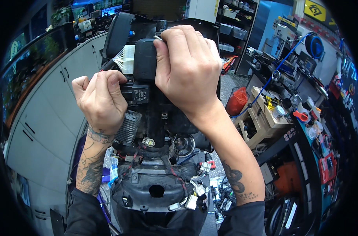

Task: The person assembles and secures a black plastic housing onto a motorcycle's internal electronics. They connect wiring harnesses, align the housing, and use a cordless drill to fasten screws. The person also wipes the motorcycle seat with a cloth and retrieves small parts from a tool cart.

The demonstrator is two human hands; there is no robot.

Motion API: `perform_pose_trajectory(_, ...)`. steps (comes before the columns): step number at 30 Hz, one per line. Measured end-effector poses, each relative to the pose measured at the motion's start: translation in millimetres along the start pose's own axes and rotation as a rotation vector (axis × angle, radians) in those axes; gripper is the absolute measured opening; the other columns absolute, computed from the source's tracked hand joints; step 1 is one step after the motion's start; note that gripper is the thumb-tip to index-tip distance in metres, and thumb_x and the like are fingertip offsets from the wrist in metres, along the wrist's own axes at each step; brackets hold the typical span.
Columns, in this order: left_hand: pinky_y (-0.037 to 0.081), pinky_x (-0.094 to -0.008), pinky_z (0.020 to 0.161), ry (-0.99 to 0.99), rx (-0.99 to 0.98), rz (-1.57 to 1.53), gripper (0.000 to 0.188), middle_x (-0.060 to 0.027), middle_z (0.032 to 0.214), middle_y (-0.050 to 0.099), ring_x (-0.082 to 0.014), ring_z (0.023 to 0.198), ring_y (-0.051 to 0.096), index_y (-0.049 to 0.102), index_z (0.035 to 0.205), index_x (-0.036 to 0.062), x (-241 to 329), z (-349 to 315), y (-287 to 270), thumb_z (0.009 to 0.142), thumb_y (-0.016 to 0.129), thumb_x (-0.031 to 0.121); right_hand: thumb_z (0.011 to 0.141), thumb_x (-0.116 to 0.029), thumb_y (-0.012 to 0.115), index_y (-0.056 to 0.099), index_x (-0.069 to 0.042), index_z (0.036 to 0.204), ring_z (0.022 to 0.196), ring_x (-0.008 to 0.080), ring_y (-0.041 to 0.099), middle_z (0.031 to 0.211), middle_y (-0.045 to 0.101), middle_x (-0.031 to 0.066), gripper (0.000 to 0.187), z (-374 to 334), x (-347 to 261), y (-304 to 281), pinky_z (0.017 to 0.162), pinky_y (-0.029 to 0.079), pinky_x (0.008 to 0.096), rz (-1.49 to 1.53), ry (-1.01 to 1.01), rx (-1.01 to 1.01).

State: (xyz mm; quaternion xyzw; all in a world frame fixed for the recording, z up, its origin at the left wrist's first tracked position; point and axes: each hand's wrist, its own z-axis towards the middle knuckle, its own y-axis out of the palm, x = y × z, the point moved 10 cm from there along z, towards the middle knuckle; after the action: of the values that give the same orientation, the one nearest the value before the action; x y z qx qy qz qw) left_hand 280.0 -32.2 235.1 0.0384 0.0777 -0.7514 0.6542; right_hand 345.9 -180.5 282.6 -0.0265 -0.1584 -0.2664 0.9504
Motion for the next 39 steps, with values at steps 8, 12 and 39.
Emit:
perform_pose_trajectory(8,0.035,-0.0382,0.077,0.023,-0.008,0.042,0.027,0.0034,0.064,0.062,-0.0161,0.056,0.055,0.066,0.081,0.0115,0.2,1.7,0.3,0.108,0.068,0.016,0.092,-0.009,0.077,0.070,-0.004,0.098,0.081,0.0300,0.071,0.093,0.071,0.0099,0.011,-1.0,-0.4,0.0,0.073,0.052,0.0400,-0.017,-0.019,0.005)
perform_pose_trajectory(12,0.035,-0.0385,0.077,0.004,0.016,-0.025,0.029,0.0036,0.064,0.065,-0.0166,0.056,0.055,0.064,0.079,0.0099,-1.9,0.6,0.6,0.108,0.067,0.015,0.092,-0.009,0.077,0.070,-0.004,0.098,0.081,0.0302,0.071,0.094,0.072,0.0098,0.011,-1.4,0.9,0.5,0.074,0.052,0.0404,-0.005,-0.012,-0.002)
perform_pose_trajectory(39,0.042,-0.0427,0.077,-0.115,0.057,-0.269,0.035,-0.0048,0.074,0.070,-0.0248,0.061,0.057,0.066,0.080,0.0034,-16.9,-1.9,2.1,0.113,0.055,0.009,0.093,-0.003,0.079,0.073,0.000,0.103,0.070,0.0294,0.073,0.082,0.073,0.0125,0.012,24.8,-23.0,-12.8,0.067,0.059,0.0371,-0.107,-0.172,-0.018)
